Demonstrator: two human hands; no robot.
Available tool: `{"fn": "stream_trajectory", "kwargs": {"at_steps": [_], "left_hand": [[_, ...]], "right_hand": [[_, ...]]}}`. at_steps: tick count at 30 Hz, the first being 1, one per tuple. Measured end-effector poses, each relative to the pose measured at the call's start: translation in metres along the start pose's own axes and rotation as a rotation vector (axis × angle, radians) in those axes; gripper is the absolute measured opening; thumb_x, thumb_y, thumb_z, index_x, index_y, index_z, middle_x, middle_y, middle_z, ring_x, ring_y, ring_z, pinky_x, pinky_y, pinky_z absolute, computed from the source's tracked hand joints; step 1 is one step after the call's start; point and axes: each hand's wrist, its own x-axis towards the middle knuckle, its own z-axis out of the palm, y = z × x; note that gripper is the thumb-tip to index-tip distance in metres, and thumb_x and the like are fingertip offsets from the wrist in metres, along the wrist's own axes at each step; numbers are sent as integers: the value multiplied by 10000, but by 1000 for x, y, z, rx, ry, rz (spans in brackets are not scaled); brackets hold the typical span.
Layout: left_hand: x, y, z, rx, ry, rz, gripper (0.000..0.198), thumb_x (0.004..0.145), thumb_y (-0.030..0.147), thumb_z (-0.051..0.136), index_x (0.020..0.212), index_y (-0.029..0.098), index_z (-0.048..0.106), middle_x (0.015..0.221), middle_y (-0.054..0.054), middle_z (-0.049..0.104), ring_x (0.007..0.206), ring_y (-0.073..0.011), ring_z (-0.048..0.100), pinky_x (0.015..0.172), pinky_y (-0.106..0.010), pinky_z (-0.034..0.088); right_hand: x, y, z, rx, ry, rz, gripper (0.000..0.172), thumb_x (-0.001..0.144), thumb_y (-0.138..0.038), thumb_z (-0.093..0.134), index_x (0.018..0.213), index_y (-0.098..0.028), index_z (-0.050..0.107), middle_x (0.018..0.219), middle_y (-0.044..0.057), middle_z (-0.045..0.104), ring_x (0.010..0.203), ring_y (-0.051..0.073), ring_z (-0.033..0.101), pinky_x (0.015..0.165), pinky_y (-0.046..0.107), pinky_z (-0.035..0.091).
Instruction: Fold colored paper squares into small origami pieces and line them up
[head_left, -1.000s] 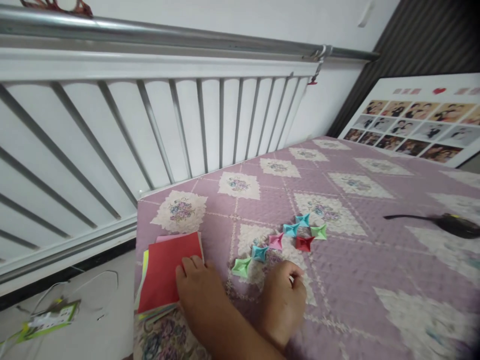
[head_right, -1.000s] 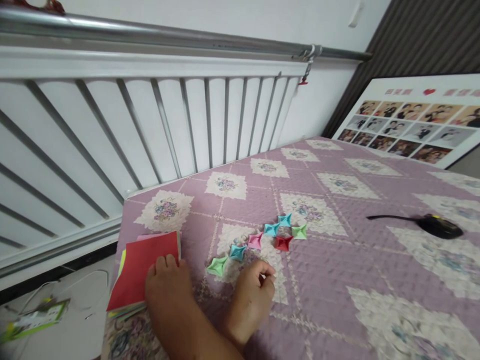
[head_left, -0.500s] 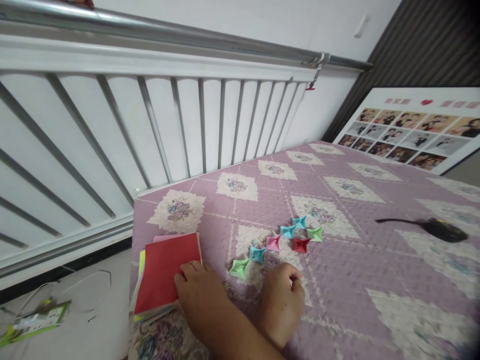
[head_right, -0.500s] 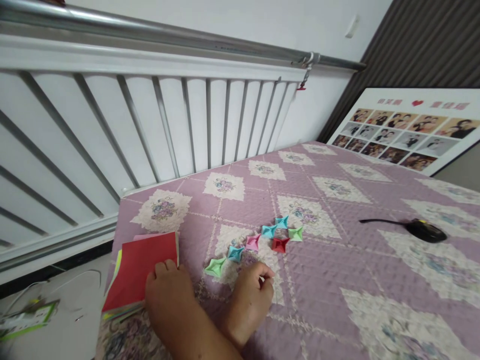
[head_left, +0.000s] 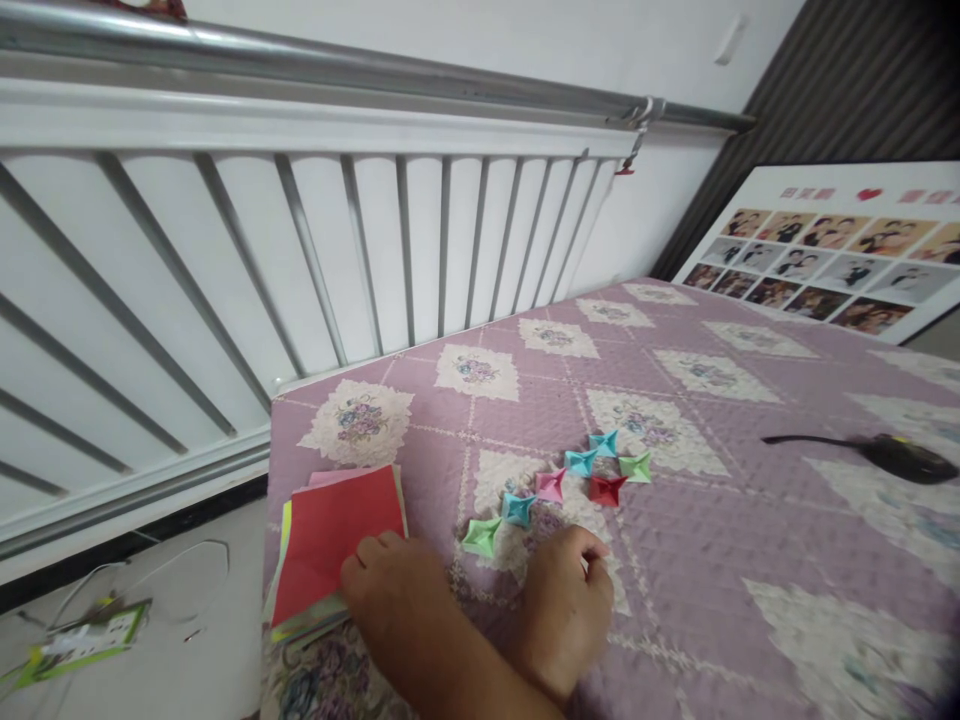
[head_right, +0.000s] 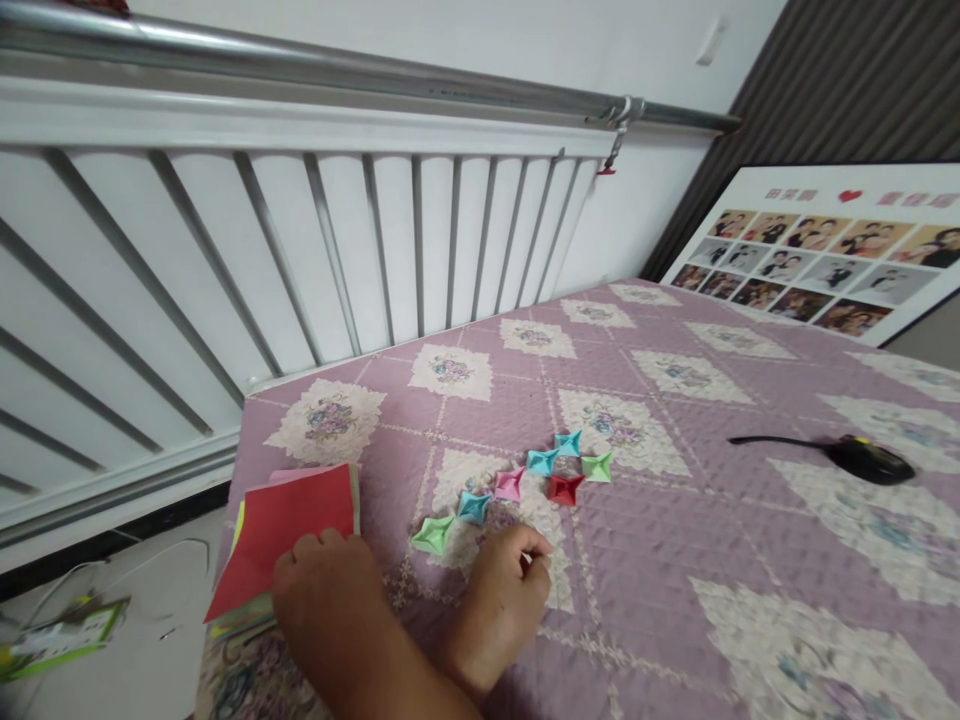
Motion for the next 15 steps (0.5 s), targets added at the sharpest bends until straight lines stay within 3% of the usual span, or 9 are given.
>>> {"fn": "stream_trajectory", "kwargs": {"at_steps": [10, 15], "left_hand": [[1, -1, 1, 14, 4, 4, 220, 762, 80, 501, 868, 193, 657, 835, -13, 662, 749, -156, 564, 666, -251, 392], [0, 1, 1, 38, -12, -14, 216, 776, 84, 504, 881, 199, 653, 842, -12, 658, 755, -156, 566, 658, -253, 398]], "right_hand": [[-2, 1, 9, 13, -14, -1, 26, 835, -209, 595, 842, -185, 604, 803, 34, 647, 733, 212, 611, 532, 296, 466], [-5, 1, 1, 24, 118, -60, 62, 850, -244, 594, 825, -188, 587, 812, 25, 641, 743, 206, 593, 557, 293, 471]]}}
